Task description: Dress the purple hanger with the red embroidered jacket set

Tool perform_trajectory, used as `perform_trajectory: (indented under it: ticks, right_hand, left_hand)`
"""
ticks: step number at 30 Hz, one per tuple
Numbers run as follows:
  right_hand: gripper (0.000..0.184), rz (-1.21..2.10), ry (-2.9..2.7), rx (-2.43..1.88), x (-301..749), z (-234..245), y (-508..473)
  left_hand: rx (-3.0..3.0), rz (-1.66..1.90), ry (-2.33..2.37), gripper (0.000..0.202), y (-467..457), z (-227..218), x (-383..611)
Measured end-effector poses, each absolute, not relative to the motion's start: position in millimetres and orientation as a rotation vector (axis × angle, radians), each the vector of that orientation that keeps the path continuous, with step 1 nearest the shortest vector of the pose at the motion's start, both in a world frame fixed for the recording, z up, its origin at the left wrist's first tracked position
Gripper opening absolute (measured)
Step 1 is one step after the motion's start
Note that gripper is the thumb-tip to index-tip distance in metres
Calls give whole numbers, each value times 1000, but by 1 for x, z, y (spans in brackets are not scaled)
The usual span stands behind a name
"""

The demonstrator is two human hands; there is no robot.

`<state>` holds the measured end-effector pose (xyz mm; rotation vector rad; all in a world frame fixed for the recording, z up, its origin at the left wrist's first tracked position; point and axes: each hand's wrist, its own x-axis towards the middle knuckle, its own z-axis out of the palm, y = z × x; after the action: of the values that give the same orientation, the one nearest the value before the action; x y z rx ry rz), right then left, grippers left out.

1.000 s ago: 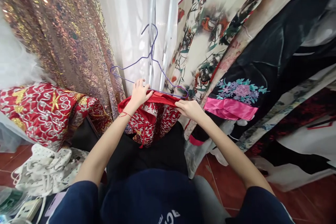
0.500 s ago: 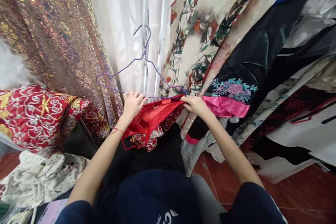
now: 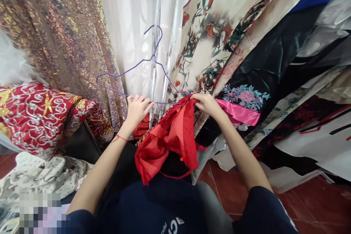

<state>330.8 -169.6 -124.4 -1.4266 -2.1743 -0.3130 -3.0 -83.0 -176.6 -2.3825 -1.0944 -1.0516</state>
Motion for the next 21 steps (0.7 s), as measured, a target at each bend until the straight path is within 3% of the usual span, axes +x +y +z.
perform_trajectory:
  ticks: [8, 21]
  right_hand:
    - [21, -377, -2065, -1462, 315, -108, -156]
    - [17, -92, -2209, -1244, 298, -85, -152]
  left_hand:
    - [-2426, -1008, -1170, 40, -99, -176, 13]
    - [-2434, -978, -1226, 46, -109, -169, 11]
